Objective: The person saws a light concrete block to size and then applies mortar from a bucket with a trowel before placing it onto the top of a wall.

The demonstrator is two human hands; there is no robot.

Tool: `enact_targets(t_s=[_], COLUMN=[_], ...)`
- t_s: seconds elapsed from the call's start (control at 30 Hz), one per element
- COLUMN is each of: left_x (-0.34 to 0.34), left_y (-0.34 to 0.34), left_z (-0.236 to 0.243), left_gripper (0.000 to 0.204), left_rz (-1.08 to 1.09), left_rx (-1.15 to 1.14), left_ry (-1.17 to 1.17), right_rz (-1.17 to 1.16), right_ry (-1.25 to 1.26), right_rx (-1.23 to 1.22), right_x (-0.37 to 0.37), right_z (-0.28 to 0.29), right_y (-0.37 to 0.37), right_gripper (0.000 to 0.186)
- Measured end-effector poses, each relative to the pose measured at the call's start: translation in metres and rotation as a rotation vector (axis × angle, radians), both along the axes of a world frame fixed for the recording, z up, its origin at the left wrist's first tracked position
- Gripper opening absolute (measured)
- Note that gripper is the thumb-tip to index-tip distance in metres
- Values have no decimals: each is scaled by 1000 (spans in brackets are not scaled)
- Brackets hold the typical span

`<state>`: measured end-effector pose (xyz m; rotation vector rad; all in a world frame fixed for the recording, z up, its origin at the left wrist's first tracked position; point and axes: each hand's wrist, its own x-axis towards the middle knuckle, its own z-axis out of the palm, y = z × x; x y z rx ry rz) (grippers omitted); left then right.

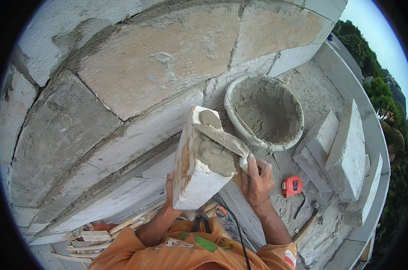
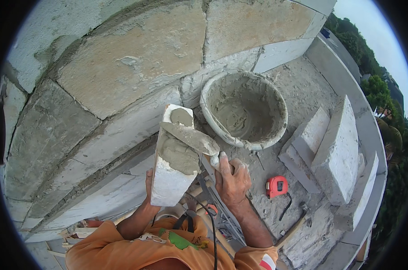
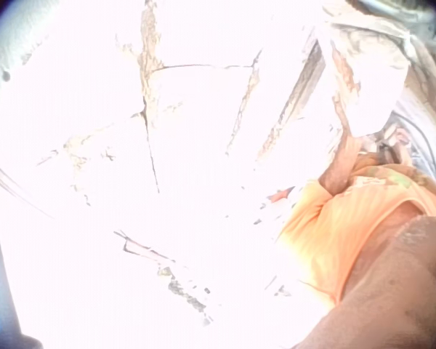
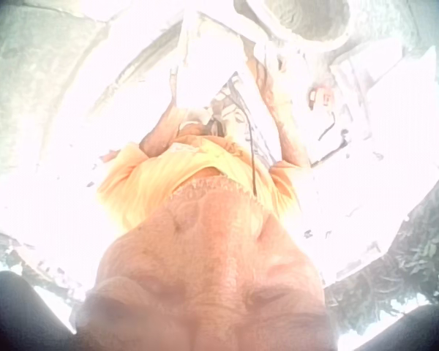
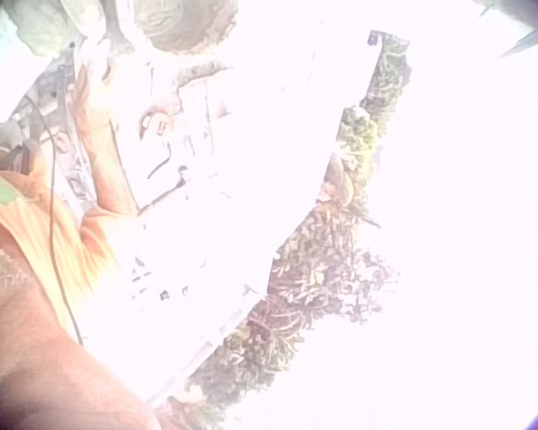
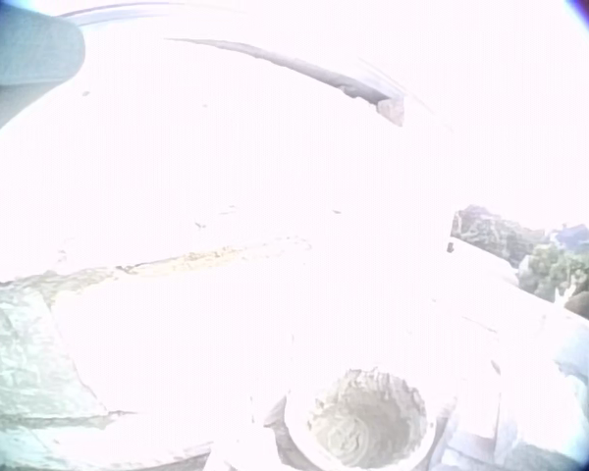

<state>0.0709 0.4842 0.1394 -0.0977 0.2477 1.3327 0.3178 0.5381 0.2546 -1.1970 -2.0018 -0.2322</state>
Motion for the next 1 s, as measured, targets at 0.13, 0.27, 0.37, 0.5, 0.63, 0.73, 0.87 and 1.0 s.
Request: enact_targets(t_s=[0.13, 0.27, 0.37, 0.5, 0.63, 0.73, 0.87, 1.0], left_x=[7, -6, -13, -12, -25, -26, -16, -23], left_y=[4, 1, 4, 3, -2, -2, 4, -1], left_z=[0, -24, -16, 12, 1, -5, -1, -21], left_gripper=[70, 72, 76, 81, 78, 74, 80, 82], left_rz=[3, 16, -16, -39, -58, -78, -130, -95], left_rx=[-15, -39, 69, 155, 150, -25, -185, -58], left_ry=[9, 4, -33, -196, -286, -164, 33, -197], right_rz=[-40, -102, -138, -81, -182, -309, -350, -181], right_ry=[32, 48, 0, 145, -3, -309, -666, -847], right_rx=[109, 136, -7, -47, -196, -249, -356, -453], right_x=[2, 8, 29, 44, 56, 64, 73, 62], right_z=[-49, -67, -62, -5, 89, 137, 132, 112], right_y=[4, -7, -28, -48, -14, 36, 115, 156], right_gripper=[55, 55, 58, 59, 60, 44, 22, 13])
